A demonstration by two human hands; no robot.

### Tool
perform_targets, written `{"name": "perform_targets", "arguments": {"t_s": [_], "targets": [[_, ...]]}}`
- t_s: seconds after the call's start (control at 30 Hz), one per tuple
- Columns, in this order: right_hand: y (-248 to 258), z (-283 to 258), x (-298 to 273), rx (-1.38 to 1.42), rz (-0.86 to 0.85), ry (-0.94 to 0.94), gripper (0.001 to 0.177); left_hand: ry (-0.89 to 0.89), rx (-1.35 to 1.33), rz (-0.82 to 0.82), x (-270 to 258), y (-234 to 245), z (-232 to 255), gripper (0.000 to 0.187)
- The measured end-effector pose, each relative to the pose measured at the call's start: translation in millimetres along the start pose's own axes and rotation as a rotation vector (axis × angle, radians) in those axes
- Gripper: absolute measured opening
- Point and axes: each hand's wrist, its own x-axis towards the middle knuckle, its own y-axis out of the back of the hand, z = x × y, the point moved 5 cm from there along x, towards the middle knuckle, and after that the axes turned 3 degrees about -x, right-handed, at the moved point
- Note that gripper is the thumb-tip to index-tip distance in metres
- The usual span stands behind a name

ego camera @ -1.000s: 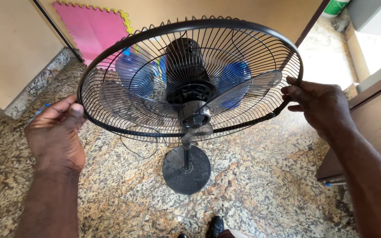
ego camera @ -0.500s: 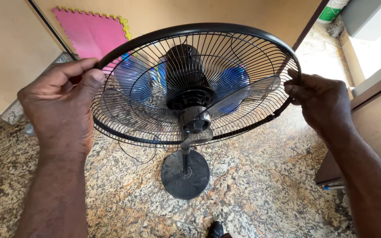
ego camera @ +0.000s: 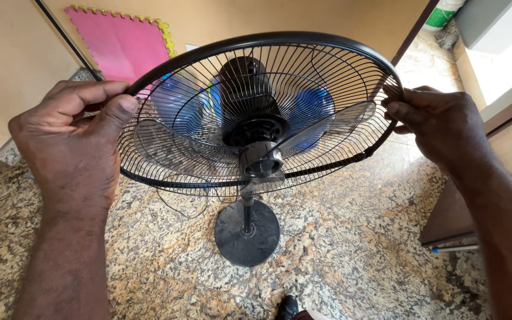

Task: The person assembles a standing fan by attaching the front and rear wire cages to the fan head. They align the cages with the fan blades and secure them in place.

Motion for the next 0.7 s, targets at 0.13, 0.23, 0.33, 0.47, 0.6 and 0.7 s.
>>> {"name": "perform_targets", "arguments": {"t_s": [0.13, 0.23, 0.33, 0.47, 0.6, 0.7], "targets": [[-4, 9, -2, -0.060, 0.019, -0.103, 0.027, -0.010, 0.038, 0.020, -5, 1, -4, 0.013], [-11, 19, -2, 0.012, 0.047, -0.116, 0.031, 0.234, -0.100, 0.117, -17, 9, -31, 0.018], [-15, 29, -3, 0.062, 0.072, -0.104, 0.034, 0.475, -0.157, 0.238, -36, 18, -74, 0.025], [-23, 44, -4, 0.039, 0.048, -0.175, 0.030, 0.364, -0.419, 0.219, -51, 28, -117, 0.031], [-41, 70, -10, 0.122, 0.023, -0.342, 0.027, 0.483, -0.392, 0.262, -69, 34, -152, 0.035], [-50, 93, -9, 0.267, 0.015, -0.287, 0.028, 0.558, -0.452, 0.297, -96, 26, -178, 0.034]]}}
